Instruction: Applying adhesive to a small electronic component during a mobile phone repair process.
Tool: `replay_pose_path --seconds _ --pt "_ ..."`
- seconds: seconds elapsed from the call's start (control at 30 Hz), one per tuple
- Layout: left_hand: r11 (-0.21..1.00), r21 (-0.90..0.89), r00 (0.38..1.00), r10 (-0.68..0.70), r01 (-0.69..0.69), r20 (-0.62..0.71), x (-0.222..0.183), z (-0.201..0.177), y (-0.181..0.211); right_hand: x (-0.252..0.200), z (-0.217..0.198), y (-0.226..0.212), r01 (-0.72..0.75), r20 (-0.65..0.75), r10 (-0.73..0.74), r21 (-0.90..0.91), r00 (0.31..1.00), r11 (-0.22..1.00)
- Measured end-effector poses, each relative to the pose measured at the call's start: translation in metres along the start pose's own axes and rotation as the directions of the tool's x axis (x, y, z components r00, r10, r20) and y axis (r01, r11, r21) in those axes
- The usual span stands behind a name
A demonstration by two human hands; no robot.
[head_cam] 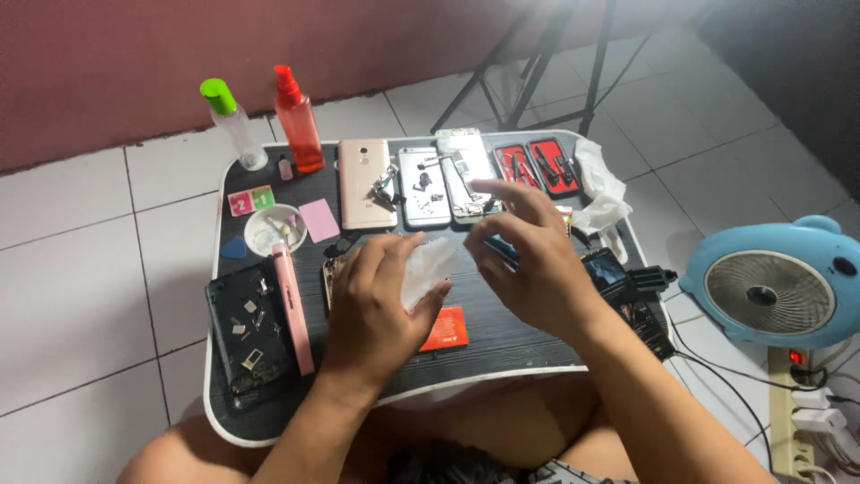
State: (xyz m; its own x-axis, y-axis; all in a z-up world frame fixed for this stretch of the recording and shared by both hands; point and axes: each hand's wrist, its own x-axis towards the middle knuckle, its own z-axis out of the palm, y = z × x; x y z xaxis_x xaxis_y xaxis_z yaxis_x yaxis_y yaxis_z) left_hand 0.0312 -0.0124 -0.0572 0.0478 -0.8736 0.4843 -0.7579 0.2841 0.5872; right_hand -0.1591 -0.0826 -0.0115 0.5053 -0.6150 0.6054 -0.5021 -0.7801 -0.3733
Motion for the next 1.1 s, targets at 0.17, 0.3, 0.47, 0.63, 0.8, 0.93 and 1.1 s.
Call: replay_pose_path --seconds 0.17,0.3,0.47,0.63,0.8,0.93,1.1 --pt "0.999 0.003 0.999 0.044 -0.044 -0.024 0.001 0.005 0.007 0.017 -0.011 -0.016 0.153 0.176 -0.115 -0.216 0.978 0.964" --pt "0.999 -0.01 1.0 0.03 -0.03 -0.001 -0.002 0.001 0.01 0.02 -0.01 -0.019 0.177 0.22 -0.123 -0.248 0.968 0.952" --pt "0.999 -0.021 0.999 0.039 -0.038 0.033 0.0 -0.001 0.011 0.022 -0.019 -0.023 0.14 0.24 -0.085 -0.221 0.967 0.965" --pt "0.998 -0.046 0.999 0.049 -0.048 0.021 0.002 -0.007 0.02 0.021 -0.029 -0.028 0.105 0.318 -0.044 -0.176 0.947 0.979" --pt "0.995 -0.087 0.998 0.059 -0.056 0.038 0.001 -0.005 0.02 0.021 -0.034 -0.029 0.004 0.299 0.027 -0.103 0.954 0.995" --pt "0.99 -0.137 0.999 0.028 -0.022 0.039 -0.001 -0.003 0.02 0.014 -0.037 -0.027 -0.073 0.259 0.057 0.052 0.964 0.996" --pt "0.967 -0.252 0.999 -0.042 0.039 -0.009 -0.003 0.0 0.029 -0.003 -0.022 -0.033 -0.578 0.439 0.377 0.62 0.816 0.53"
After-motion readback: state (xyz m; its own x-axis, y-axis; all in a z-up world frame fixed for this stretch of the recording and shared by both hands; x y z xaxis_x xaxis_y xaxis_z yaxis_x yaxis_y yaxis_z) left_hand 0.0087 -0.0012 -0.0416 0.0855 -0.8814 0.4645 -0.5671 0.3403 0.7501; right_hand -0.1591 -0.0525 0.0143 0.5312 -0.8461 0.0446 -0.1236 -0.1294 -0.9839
